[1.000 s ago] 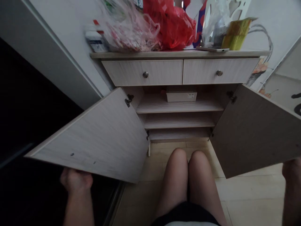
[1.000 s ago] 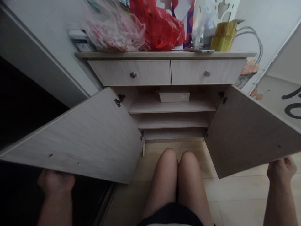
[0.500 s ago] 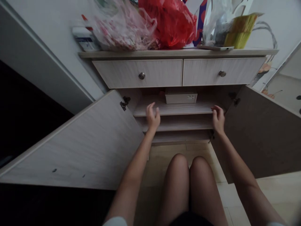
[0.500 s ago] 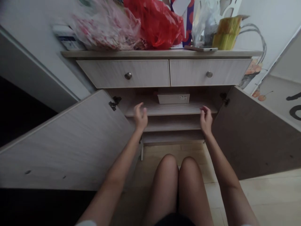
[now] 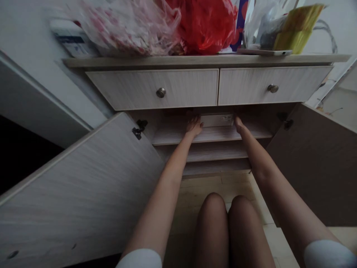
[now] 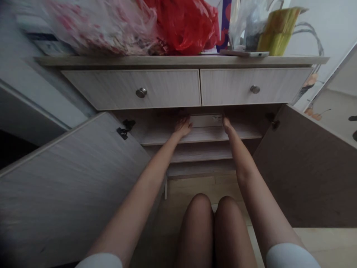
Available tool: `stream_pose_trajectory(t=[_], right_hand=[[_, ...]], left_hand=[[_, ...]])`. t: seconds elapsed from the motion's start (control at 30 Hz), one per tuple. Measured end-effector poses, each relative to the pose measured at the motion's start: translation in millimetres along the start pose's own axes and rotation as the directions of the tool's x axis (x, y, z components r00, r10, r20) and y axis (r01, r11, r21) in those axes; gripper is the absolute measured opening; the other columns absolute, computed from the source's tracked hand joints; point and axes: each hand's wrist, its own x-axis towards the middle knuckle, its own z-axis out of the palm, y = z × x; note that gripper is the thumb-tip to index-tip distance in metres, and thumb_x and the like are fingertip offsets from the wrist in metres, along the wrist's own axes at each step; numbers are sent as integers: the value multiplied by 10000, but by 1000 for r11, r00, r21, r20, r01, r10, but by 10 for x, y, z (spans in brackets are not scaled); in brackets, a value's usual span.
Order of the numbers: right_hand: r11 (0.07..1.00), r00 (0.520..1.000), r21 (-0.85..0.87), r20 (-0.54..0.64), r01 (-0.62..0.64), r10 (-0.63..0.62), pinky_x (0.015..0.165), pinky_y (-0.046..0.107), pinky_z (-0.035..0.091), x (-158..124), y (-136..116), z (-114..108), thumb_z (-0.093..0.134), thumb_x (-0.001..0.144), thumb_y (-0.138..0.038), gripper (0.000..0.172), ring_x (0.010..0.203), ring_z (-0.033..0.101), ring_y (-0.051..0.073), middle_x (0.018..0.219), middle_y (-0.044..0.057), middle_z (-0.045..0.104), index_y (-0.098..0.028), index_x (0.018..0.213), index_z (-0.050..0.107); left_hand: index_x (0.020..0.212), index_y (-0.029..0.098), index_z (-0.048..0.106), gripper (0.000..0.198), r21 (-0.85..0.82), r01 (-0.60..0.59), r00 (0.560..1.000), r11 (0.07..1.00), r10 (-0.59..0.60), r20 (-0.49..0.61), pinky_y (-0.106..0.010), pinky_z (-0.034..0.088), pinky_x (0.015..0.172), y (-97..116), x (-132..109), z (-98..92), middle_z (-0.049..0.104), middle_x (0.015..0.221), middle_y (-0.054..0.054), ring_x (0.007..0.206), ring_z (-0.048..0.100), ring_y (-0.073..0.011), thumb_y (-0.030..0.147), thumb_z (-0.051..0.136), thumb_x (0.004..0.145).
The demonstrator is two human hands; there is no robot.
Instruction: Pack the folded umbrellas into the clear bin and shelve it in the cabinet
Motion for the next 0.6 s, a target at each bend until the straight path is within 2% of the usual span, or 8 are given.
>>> stream_pose_trajectory(t=[0.1, 0.2, 0.33, 0.43, 0.5, 0.6], right_hand=[[999, 999, 13, -11, -42, 43, 1195, 447, 271, -83, 26, 87, 400, 968, -499, 414, 1378, 431, 214, 1309, 71, 634, -219, 1145, 648], [992, 995, 79, 35, -94, 92, 1170, 463, 312, -251, 34, 240, 398, 982, -423, 348, 1281, 523, 211, 1227, 61, 679, -226, 1099, 659], [977, 981, 169, 163, -128, 100, 1148, 442, 335, -509, 37, 550, 467, 964, -402, 282, 1263, 530, 223, 1223, 74, 679, -215, 1019, 669], [968, 956, 198, 277, -157, 98, 1142, 435, 340, -641, 72, 810, 472, 959, -401, 269, 1243, 543, 223, 1249, 65, 668, -223, 1010, 667], [960, 938, 191, 317, -204, 137, 1131, 430, 355, -669, 115, 983, 449, 965, -407, 291, 1201, 572, 218, 1228, 71, 673, -221, 1035, 662], [942, 920, 167, 318, -291, 228, 1099, 455, 394, -631, 192, 1229, 370, 984, -439, 370, 1121, 615, 229, 1130, 92, 692, -215, 1104, 640]], left_hand=[[1527, 89, 339, 606, 30, 50, 996, 998, -48, -73, -502, 303, 1162, -83, -172, -50, 398, 1557, -198, 1427, 377, -345, 362, 309, 986], [1505, 96, 378, 583, 73, 58, 990, 996, -48, -130, -490, 286, 1177, -272, -424, -149, 416, 1547, -184, 1426, 376, -334, 339, 305, 980], [1471, 114, 434, 564, 144, 107, 980, 984, -79, -185, -486, 250, 1201, -640, -789, -359, 498, 1481, -181, 1387, 436, -324, 337, 302, 970], [1435, 58, 468, 584, 164, 198, 966, 966, -164, -202, -497, 259, 1193, -874, -1004, -538, 544, 1412, -230, 1347, 481, -344, 358, 267, 975], [1457, 33, 426, 621, 156, 246, 948, 957, -204, -242, -505, 249, 1197, -963, -1083, -615, 497, 1452, -256, 1389, 434, -356, 393, 258, 980], [1523, 79, 330, 660, 142, 205, 955, 968, -166, -246, -527, 194, 1218, -985, -1078, -609, 335, 1585, -217, 1489, 273, -344, 451, 258, 983]])
